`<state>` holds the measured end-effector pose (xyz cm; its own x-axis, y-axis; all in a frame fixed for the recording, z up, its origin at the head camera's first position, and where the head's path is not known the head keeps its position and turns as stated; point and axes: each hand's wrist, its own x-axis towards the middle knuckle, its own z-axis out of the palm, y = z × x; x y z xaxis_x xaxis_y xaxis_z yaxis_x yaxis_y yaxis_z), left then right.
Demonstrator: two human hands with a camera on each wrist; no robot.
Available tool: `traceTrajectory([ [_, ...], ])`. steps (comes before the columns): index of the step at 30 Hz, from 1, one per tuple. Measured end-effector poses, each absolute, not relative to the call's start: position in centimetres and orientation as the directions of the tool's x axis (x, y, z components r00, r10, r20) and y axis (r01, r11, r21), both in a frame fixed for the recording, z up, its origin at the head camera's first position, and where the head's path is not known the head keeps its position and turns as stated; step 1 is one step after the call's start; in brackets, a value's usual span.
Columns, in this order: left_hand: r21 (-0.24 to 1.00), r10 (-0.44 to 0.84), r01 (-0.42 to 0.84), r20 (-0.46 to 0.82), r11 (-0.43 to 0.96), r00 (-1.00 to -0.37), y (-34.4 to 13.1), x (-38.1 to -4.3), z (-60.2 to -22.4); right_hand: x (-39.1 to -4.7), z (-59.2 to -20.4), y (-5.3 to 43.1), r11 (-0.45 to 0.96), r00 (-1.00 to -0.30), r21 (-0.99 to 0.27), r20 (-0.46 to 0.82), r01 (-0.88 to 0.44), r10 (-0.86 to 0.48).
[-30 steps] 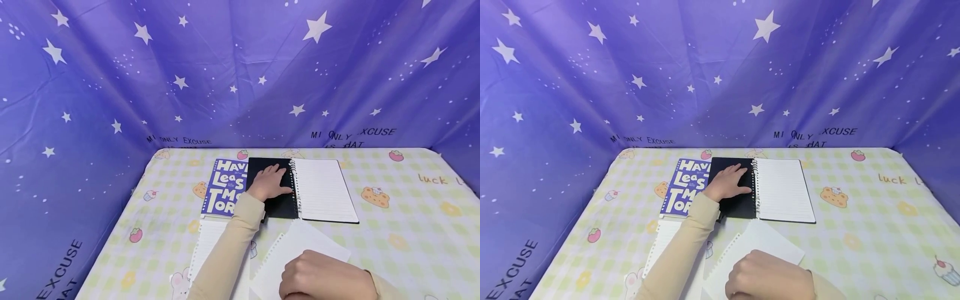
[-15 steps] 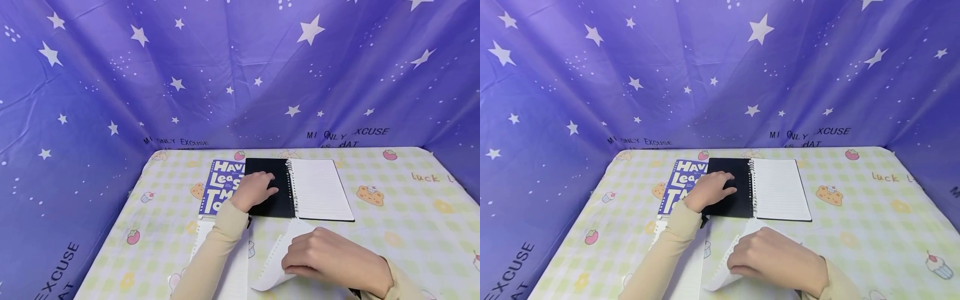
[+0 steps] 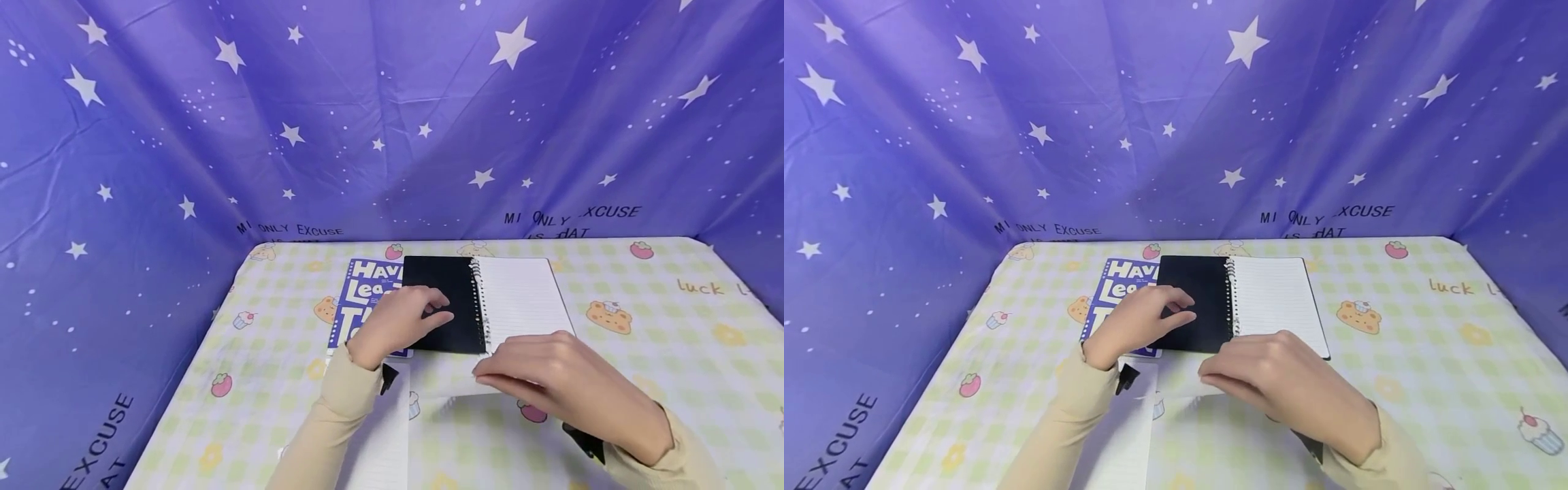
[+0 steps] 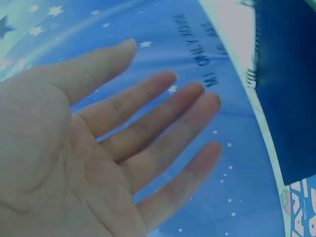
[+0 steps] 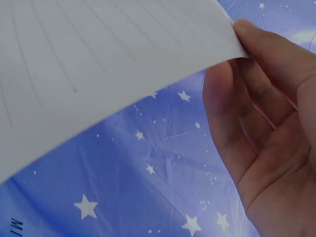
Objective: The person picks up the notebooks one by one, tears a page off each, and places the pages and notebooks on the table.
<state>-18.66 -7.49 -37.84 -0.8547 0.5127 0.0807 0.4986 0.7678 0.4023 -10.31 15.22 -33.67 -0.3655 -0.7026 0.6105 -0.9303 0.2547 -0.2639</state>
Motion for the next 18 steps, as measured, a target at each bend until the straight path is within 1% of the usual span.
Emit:
traceTrajectory([
  [2,0.474,0.524,0.493,0.076,0.729,-0.848,-7.9,-18.5,-37.6,-10.5,-33.5,15.4,0.279,-0.389,-0.272,0.613,-0.921,-0.687],
  [7,0.582,0.567,0.513,0.107,0.630,-0.817,-9.1,-18.3,-36.8,-10.9,-33.3,15.8,0.305,-0.406,-0.269,0.668,-0.913,-0.624],
  [11,0.674,0.616,0.529,0.138,0.515,-0.776,-10.5,-18.1,-35.9,-11.2,-33.2,16.3,0.325,-0.399,-0.248,0.718,-0.912,-0.570],
  [18,0.763,0.698,0.495,0.081,0.415,-0.711,-12.4,-17.5,-34.6,-11.5,-32.7,16.9,0.415,-0.408,-0.206,0.772,-0.886,-0.488],
])
